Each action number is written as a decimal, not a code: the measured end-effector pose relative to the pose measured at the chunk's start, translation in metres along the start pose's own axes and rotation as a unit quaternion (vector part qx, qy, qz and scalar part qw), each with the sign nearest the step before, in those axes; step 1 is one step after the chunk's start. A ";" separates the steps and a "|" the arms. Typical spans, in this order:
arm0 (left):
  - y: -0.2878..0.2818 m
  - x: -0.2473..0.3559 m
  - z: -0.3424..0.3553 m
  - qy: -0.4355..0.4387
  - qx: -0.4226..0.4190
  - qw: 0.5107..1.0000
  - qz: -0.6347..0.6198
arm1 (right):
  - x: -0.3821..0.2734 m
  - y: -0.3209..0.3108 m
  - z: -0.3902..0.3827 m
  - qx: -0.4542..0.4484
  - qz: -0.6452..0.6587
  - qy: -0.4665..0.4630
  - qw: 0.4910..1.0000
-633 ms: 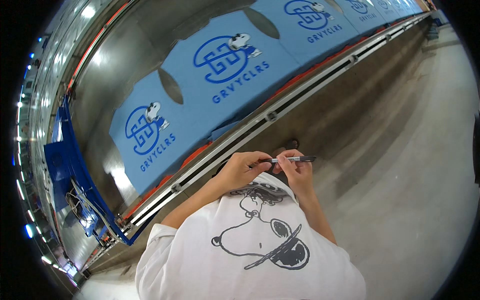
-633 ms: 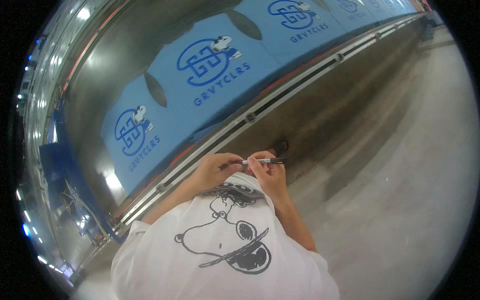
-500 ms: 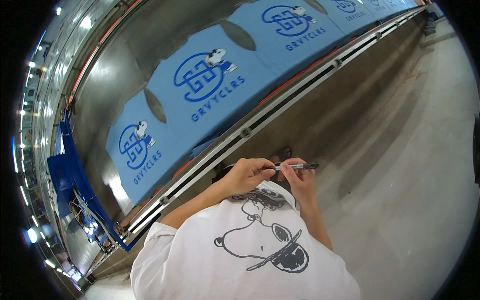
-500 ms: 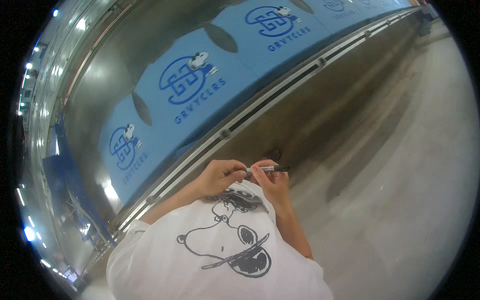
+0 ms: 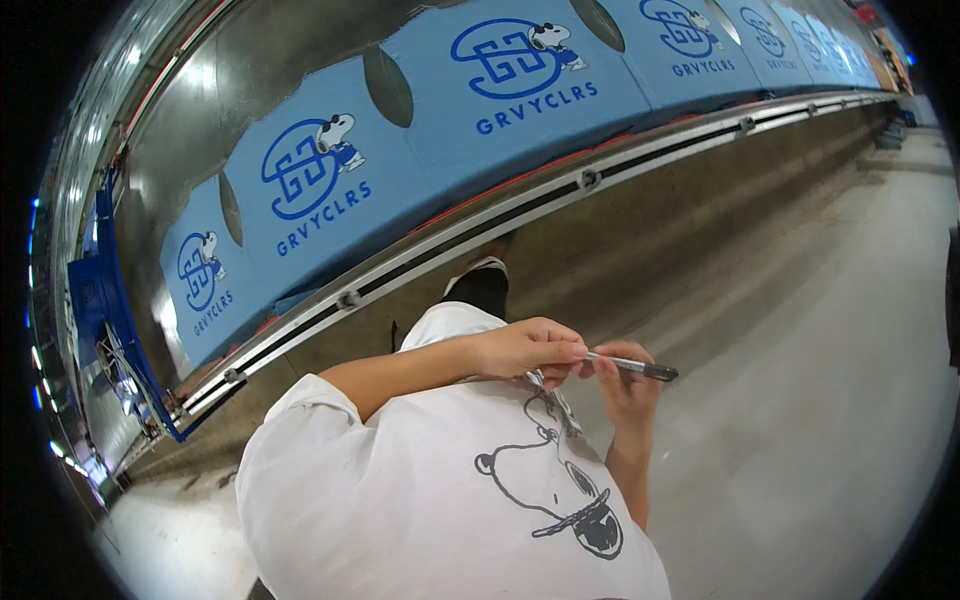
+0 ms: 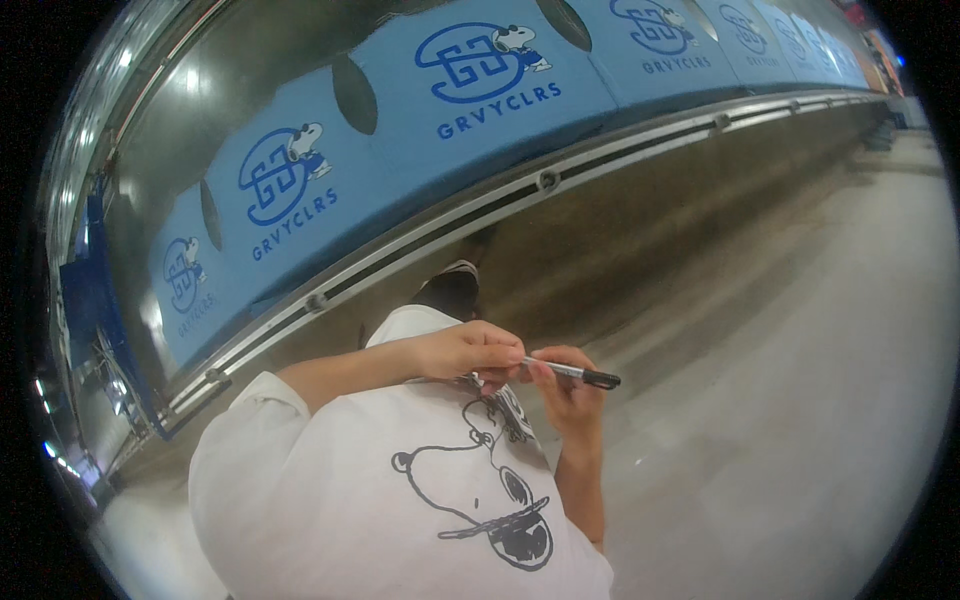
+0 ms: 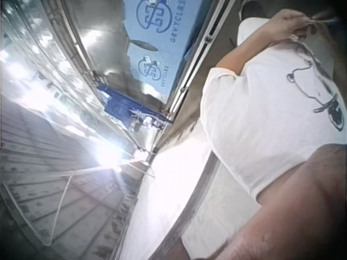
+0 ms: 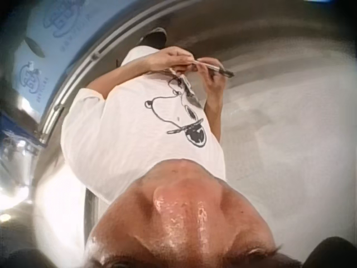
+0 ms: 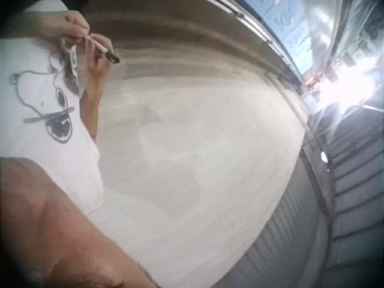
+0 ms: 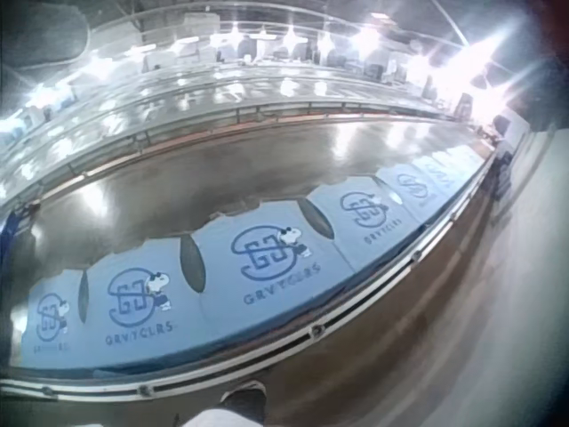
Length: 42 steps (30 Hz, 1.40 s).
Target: The person uses a silver marker to draw details on a blue stencil featuring a cartoon dog and a logo. They then open a container of green paint and use a small stick to apply the paint to a yellow stencil with the same design.
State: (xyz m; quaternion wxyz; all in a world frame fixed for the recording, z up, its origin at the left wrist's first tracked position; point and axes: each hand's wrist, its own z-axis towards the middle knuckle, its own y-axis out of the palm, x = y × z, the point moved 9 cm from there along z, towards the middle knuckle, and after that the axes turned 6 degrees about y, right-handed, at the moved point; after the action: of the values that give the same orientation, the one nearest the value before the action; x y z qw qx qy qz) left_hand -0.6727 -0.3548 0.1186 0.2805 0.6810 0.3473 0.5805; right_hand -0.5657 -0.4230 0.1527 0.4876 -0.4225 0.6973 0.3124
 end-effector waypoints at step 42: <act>0.042 0.279 1.251 -0.008 0.092 0.865 0.494 | -0.219 -1.086 0.654 0.206 0.233 -0.048 0.949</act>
State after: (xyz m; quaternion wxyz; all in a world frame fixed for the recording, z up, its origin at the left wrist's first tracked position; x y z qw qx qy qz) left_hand 0.5903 -0.1310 0.1064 -0.1040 0.7908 0.0155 0.6029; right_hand 0.7139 -0.2931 0.1185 0.5102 -0.1234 0.8014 0.2868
